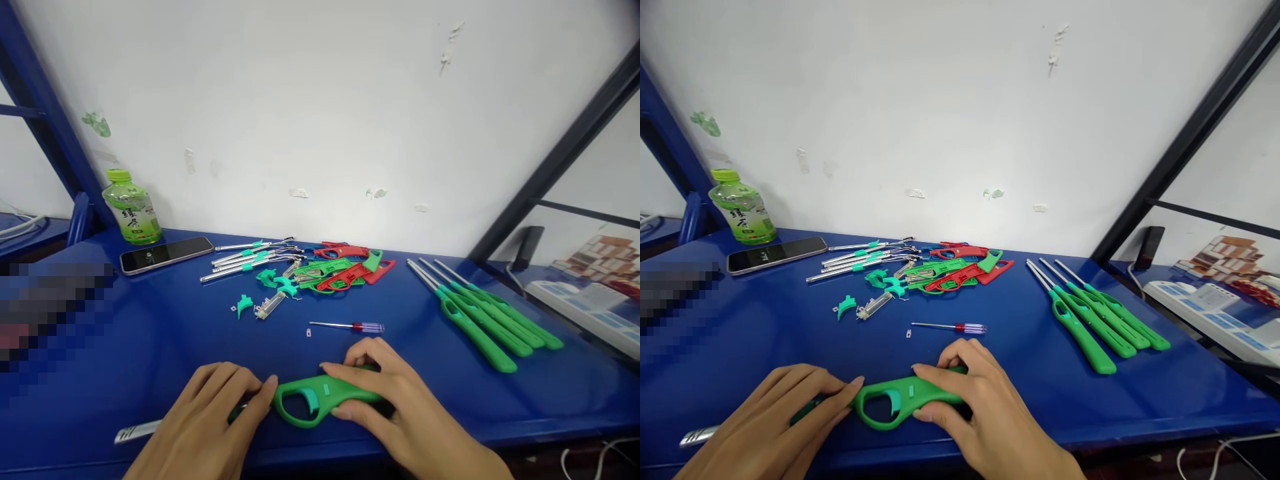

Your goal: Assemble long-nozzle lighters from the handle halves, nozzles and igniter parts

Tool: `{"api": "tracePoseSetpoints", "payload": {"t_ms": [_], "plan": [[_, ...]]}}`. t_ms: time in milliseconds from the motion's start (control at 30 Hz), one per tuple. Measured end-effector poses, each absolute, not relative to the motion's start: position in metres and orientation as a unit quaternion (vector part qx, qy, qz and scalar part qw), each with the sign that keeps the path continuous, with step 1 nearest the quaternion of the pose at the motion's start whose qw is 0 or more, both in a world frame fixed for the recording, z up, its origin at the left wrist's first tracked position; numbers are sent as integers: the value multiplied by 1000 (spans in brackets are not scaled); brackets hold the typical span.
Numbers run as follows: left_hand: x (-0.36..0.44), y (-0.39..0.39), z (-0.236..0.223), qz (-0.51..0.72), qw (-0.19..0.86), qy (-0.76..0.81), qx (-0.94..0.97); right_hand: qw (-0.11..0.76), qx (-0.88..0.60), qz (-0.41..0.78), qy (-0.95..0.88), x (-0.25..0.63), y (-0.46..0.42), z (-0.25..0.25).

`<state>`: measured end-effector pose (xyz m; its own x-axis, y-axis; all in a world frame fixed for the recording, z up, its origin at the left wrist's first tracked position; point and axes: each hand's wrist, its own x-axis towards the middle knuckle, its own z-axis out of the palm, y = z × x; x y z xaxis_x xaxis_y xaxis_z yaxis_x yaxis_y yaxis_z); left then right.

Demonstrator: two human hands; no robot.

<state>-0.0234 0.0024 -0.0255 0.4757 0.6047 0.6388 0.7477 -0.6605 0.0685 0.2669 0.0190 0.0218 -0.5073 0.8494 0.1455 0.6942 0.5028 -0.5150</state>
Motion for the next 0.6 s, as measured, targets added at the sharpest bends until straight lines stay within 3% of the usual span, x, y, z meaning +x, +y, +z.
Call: {"api": "tracePoseSetpoints", "payload": {"t_ms": [367,600], "plan": [[-21,6,-12,-283,134,-382,-870,297,-416,82,-856,269,8,8],[-19,1,-13,-280,117,-392,-868,300,-409,88,-857,268,8,11]]}}
